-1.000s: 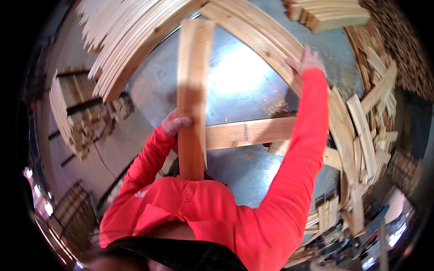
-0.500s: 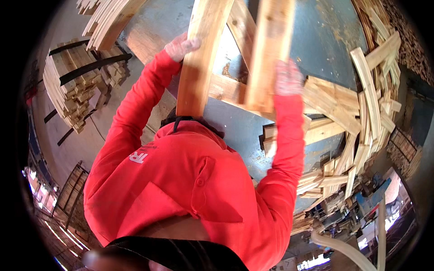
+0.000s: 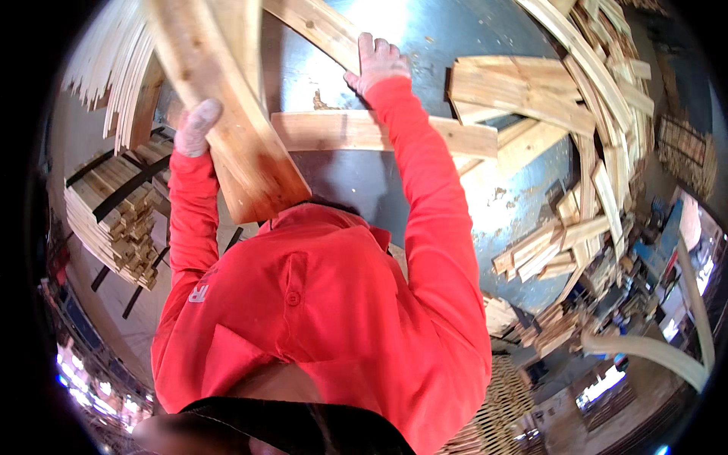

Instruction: The person sorts wooden planks on a metal table in a workshop. They pick up planks from a disorganized pile, inspect them, and place them into a neat stack on the left side of the table.

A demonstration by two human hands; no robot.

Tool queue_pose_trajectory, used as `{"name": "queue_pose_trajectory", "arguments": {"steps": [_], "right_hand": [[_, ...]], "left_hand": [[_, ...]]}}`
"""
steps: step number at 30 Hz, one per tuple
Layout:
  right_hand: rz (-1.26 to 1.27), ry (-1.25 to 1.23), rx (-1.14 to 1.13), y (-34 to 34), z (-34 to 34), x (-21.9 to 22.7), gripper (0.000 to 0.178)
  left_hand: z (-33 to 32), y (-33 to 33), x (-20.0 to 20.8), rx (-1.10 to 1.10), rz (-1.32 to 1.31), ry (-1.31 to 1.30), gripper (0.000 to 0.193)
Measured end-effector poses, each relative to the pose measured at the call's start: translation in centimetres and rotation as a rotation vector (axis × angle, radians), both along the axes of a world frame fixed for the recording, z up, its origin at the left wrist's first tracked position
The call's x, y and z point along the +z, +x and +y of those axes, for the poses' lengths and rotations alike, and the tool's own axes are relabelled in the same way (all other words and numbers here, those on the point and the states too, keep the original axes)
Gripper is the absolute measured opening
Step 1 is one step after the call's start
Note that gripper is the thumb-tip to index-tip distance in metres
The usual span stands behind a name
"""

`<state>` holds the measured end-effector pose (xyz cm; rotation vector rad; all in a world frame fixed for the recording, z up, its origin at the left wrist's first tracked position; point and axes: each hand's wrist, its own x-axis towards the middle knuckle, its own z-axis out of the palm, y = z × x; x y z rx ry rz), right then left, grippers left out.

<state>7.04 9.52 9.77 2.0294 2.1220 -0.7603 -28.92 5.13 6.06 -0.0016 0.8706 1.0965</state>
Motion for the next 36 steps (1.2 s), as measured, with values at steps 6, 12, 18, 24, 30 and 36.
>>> {"name": "queue_pose_trajectory", "arguments": {"steps": [6,12,18,24,30,36], "right_hand": [[1.058,-0.324,-0.293,8.5,-3.7,1.9,0.064],[0.814,0.187,-0.362,6.7,-15.1,-1.5,0.054],[0.473,-0.012,0.043,2.5,-15.9,1.5,0.066],[-0.209,-0.099,0.524,9.3,-10.4,0.9,0.104],[0.086,0.070,-0.017,16.2,-8.1,7.5,0.085],[1.158,-0.210,-0.561,9.2,-2.4,-5.4,0.048]], "left_hand": [[-0.6,5.4,3.6,-0.089,0.543,0.486,0.038],[-1.4,13.8,0.5,-0.297,0.637,0.190,0.047],[-3.6,17.2,2.7,-0.392,0.204,0.123,0.053],[-2.4,13.9,1.6,-0.451,0.259,0.161,0.050],[-1.5,7.6,11.0,-0.348,0.427,0.439,0.049],[3.6,10.4,10.5,-0.577,1.467,0.292,0.088]]}}
